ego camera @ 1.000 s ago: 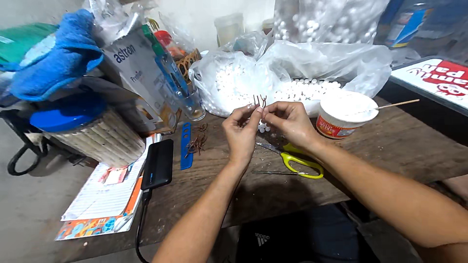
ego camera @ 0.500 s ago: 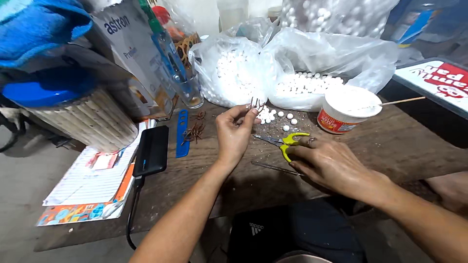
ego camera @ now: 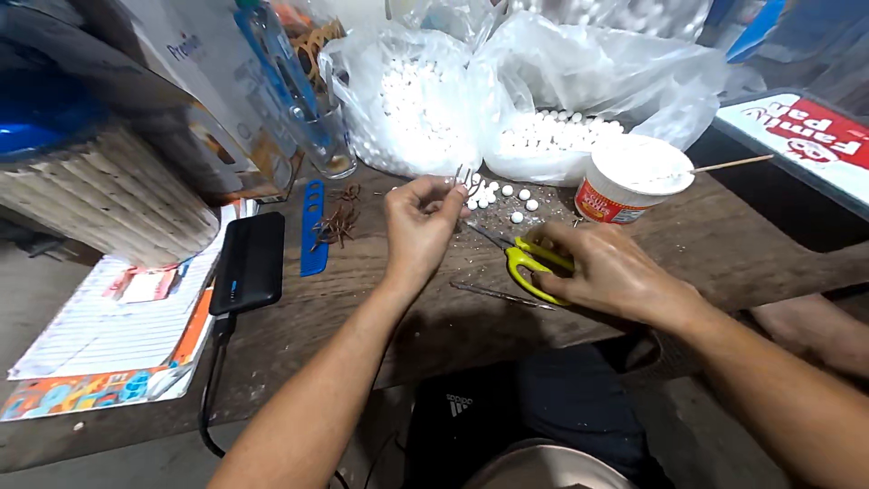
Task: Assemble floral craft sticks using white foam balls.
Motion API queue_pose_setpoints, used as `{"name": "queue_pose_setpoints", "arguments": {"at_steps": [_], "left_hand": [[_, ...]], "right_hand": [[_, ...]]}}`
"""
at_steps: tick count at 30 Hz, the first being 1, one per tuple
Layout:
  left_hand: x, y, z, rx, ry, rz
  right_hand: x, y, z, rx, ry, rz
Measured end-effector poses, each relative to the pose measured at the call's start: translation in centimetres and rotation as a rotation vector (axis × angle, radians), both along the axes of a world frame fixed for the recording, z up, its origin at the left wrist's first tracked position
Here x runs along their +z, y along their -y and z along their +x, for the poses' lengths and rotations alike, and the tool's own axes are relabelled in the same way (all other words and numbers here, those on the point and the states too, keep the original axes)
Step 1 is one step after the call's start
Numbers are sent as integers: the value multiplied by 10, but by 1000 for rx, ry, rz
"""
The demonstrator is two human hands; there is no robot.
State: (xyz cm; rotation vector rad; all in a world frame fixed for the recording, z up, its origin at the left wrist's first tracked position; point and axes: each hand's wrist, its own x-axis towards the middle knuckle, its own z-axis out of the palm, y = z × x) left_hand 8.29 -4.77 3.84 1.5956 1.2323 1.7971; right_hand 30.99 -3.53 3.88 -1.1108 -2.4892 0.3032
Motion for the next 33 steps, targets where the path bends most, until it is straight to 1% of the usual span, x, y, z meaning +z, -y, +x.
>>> {"name": "queue_pose_setpoints", "arguments": {"at_steps": [3,5,7,9,12,16,22,27,33], "left_hand": [[-4,3,-2,6,-102,47],[-6,6,-4,18,-160,60],[-9,5,-4,46,-200,79],[-10,4,-4,72,-232,97],[-8,9,-5,68,-274,85],[-7,12,-5,65,-314,66],[-8,11,-3,45,-324,99],[-9,10,-2,55,-363,143],[-12,4,1,85,-359,192]], "right_hand": [[-6,-5,2,-69,-216,-47],[-12,-9,4,-74,-447,-134],[-17,-9,3,-12,-685,-209],[-20,-9,0,68,-805,-209],[-22,-9,0,128,-769,-139],[-25,-10,1,143,-683,-56],[-27,-9,1,101,-615,-42],[-28,-9,1,105,-618,-40],[-28,-9,1,131,-633,-50]]}}
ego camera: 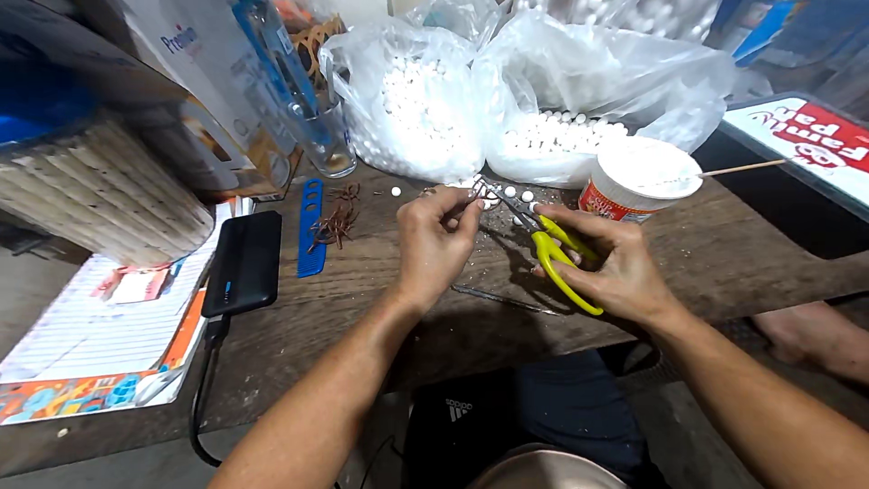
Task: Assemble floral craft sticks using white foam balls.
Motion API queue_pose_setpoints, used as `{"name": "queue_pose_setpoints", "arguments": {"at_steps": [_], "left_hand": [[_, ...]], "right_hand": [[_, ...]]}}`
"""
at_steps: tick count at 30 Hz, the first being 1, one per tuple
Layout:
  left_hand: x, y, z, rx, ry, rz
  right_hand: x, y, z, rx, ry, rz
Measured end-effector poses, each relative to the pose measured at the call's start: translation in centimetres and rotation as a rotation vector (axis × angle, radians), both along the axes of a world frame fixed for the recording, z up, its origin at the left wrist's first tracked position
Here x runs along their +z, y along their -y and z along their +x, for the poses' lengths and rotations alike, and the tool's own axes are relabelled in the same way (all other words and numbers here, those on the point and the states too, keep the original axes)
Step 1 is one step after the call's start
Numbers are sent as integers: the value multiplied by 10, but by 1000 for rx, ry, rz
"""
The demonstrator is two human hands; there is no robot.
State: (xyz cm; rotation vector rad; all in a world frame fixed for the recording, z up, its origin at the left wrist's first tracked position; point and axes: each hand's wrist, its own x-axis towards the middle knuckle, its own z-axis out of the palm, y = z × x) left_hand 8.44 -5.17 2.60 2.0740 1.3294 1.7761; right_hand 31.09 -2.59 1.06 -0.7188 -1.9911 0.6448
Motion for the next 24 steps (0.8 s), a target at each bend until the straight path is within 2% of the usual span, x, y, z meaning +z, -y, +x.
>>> {"name": "queue_pose_setpoints", "arguments": {"at_steps": [10,17,21,24], "left_hand": [[-1,-1,1,-20,5,13],[3,5,0,-46,23,-64],[8,4,0,-116,176,-144],[12,3,-1,-222,401,-287]], "right_hand": [[0,4,-2,69,-82,-100],[0,7,-3,60,-172,-109],[0,1,5,-31,-156,-59],[0,2,17,-172,105,58]]}}
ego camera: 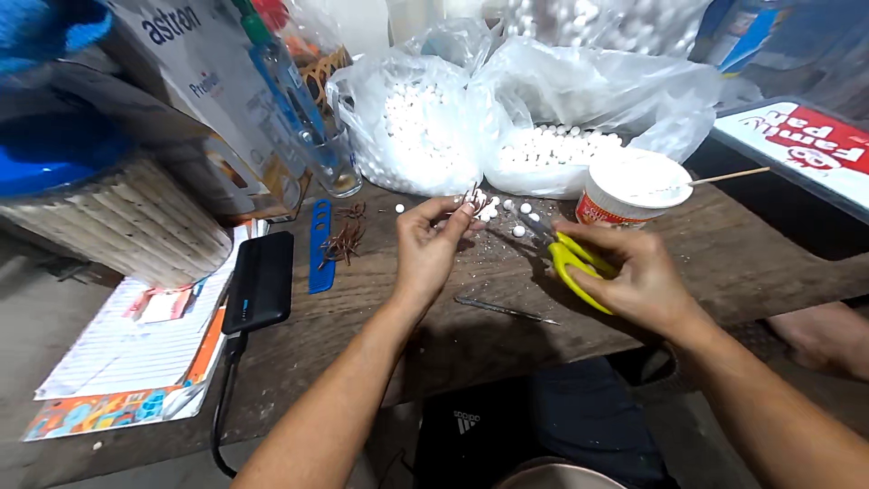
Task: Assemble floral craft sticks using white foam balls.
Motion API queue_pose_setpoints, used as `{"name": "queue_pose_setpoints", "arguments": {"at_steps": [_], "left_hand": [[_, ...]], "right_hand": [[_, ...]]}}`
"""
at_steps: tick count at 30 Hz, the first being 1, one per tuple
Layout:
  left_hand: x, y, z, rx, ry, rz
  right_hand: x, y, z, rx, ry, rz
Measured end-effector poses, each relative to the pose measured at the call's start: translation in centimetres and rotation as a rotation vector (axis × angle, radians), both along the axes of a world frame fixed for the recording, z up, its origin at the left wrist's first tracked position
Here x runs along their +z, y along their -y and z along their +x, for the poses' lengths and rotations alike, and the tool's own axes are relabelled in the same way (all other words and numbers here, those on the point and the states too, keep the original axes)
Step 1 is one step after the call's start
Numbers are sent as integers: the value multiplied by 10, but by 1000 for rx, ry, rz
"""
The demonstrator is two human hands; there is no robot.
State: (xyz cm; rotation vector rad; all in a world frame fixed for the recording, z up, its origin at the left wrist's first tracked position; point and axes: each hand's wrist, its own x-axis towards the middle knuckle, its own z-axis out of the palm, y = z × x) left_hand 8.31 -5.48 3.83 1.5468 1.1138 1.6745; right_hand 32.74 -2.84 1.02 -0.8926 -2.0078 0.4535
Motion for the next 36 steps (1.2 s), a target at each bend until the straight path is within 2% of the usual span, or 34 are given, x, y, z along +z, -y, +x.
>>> {"name": "queue_pose_setpoints", "arguments": {"at_steps": [4,8,11,16,21,28,31,34,36], "left_hand": [[3,-1,0,-97,219,-170],[6,-1,1,-161,356,-229],[7,-2,0,-190,425,-271],[10,0,4,-197,482,-356],[9,1,8,-233,530,-392],[11,2,11,-175,521,-439],[8,4,12,-52,348,-285],[-1,6,12,63,26,89],[-5,4,14,100,-85,233]], "right_hand": [[-3,7,0,-78,260,120],[-3,9,0,-68,309,187],[5,12,8,-42,177,113],[19,10,-12,131,-180,-197],[37,-14,-48,249,-294,-416],[37,-16,-63,291,-403,-377],[36,-18,-64,271,-463,-385],[35,-18,-63,246,-493,-404],[35,-17,-64,232,-496,-391]]}}
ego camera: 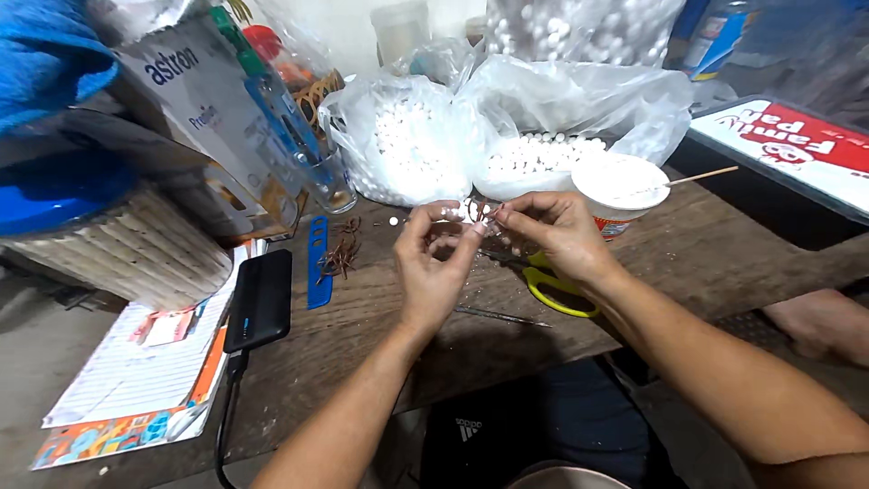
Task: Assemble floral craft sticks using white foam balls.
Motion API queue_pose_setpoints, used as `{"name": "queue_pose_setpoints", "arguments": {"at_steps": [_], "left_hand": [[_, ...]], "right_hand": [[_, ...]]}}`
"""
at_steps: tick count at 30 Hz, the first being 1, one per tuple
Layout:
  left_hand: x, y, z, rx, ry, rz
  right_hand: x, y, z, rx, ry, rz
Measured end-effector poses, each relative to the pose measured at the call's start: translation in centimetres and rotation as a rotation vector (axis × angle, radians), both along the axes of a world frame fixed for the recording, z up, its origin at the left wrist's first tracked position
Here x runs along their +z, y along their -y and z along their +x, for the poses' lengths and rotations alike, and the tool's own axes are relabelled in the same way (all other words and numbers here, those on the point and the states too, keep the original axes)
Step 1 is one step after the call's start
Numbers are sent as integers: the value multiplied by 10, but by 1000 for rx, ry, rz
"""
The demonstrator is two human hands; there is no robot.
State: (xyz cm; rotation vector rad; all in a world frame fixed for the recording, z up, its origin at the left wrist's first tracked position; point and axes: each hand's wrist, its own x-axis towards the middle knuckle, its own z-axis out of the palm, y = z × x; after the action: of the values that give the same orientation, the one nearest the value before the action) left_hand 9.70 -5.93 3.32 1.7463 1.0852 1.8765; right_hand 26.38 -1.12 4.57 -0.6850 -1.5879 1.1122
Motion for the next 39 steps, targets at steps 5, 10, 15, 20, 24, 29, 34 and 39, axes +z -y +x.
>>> {"name": "queue_pose_setpoints", "arguments": {"at_steps": [5,10,15,20,24,29,34,39], "left_hand": [[-7,-4,4,19,-48,11],[-7,-2,3,53,-46,-20],[-5,-1,4,13,-3,-63],[-5,-4,9,11,-88,-44],[-7,-11,10,32,-181,-19],[4,-22,13,50,-286,12],[1,-22,23,13,-201,20],[-9,-18,19,23,-248,79]], "right_hand": [[-4,3,-3,0,-4,40],[-8,13,20,-23,129,133],[-36,23,101,-289,48,133],[-38,26,121,-428,135,146],[-41,37,107,-367,363,340],[-16,14,133,-628,194,222],[-10,-12,145,-581,128,116],[8,-6,144,-576,245,321]]}}
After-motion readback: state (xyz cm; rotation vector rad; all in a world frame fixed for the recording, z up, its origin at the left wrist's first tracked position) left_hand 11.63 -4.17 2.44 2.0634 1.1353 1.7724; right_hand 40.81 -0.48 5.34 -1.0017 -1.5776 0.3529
